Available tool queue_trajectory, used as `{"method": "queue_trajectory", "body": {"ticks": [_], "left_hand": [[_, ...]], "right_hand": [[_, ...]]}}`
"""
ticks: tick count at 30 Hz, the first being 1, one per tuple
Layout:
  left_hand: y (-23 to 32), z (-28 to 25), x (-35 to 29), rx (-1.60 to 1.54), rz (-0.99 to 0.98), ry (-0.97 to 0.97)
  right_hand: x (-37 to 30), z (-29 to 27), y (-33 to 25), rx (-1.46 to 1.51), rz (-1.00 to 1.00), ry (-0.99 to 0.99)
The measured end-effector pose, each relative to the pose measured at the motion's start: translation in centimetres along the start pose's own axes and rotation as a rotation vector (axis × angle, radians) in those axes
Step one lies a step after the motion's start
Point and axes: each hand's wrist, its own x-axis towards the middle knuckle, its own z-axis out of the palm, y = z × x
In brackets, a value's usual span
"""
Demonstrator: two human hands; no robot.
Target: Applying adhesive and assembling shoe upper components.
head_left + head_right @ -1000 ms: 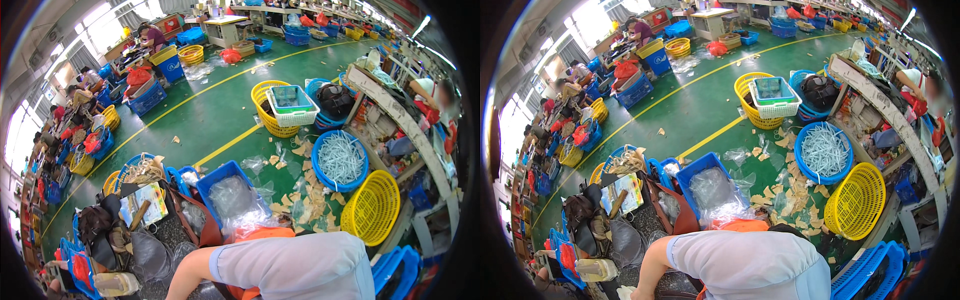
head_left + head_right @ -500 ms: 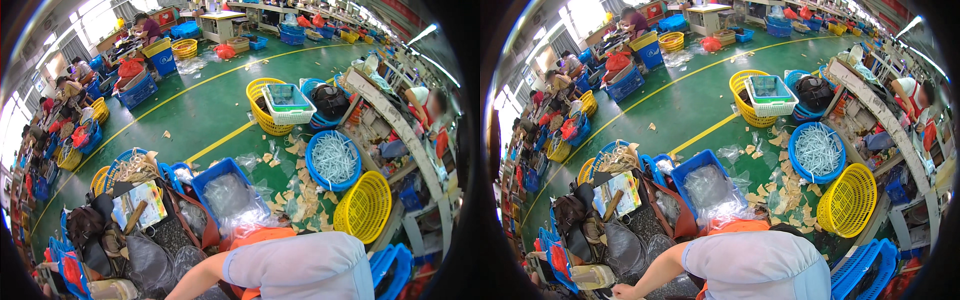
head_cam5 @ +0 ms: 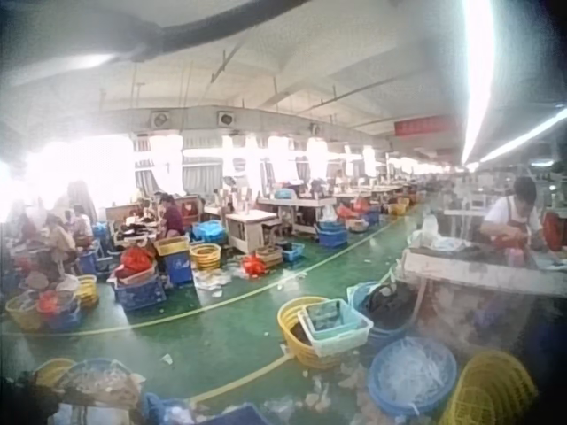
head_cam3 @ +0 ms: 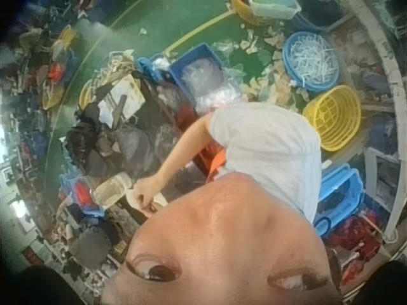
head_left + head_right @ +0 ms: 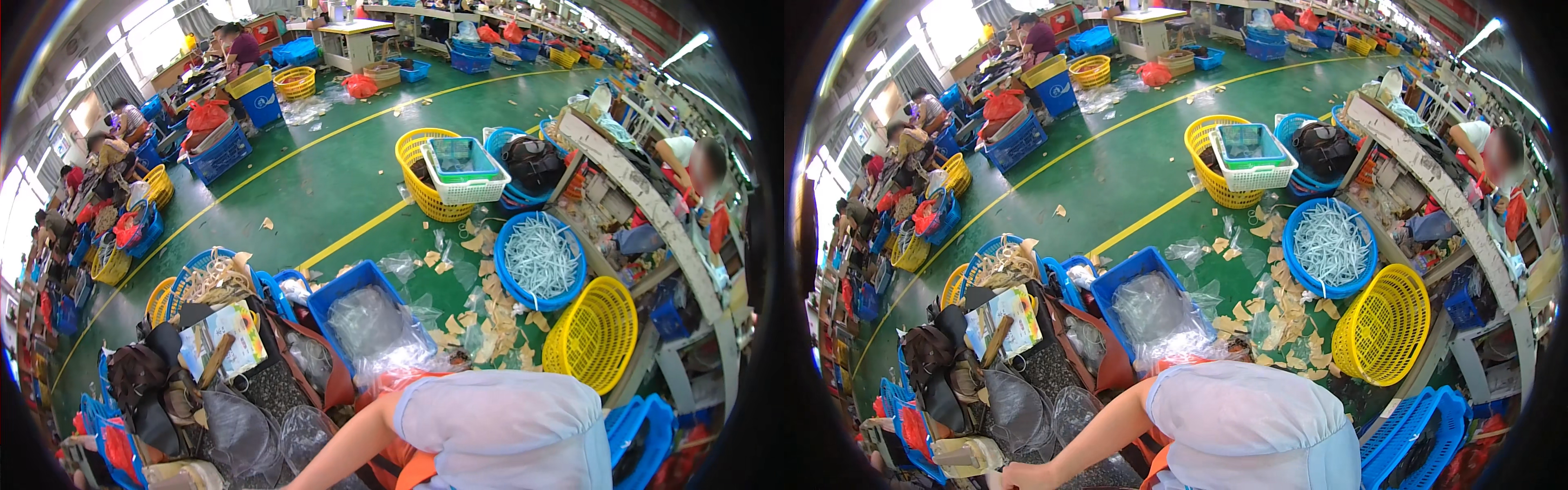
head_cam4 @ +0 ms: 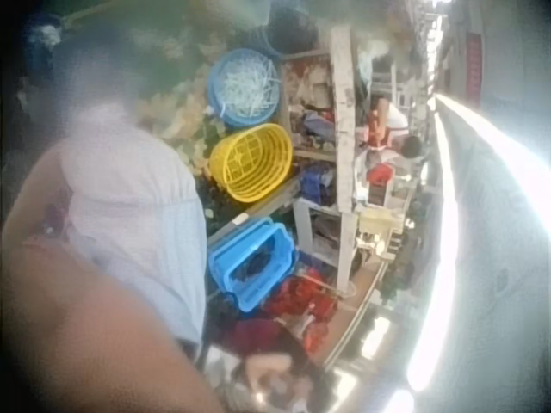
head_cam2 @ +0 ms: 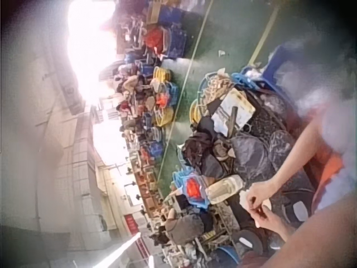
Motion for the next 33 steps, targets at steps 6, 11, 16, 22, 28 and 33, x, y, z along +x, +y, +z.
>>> {"method": "queue_trajectory", "body": {"ticks": [6,11,16,22,28,33], "left_hand": [[3.1,-0.6,-1.5,0.06,0.086,0.102],[4.5,0.5,-2.1,-0.055,0.038,0.024],[5.9,3.3,-2.7,-0.158,0.074,0.065],[4.9,3.8,-3.8,-0.179,0.113,-0.032],[2.8,4.1,-4.9,-0.475,-0.144,0.071],[4.0,4.4,-4.9,-0.602,-0.23,0.079]], "right_hand": [[-1.8,-2.7,-3.7,0.055,-0.172,-0.205],[-4.8,-6.3,-6.3,-0.091,-0.213,-0.221],[-7.2,-7.9,-5.5,-0.236,-0.401,-0.129],[-9.7,-7.5,-4.6,-0.229,-0.421,-0.061],[-11.3,-6.5,-5.9,-0.65,-0.625,0.032],[-11.7,-7.1,-5.6,-0.357,-0.507,0.071]]}}
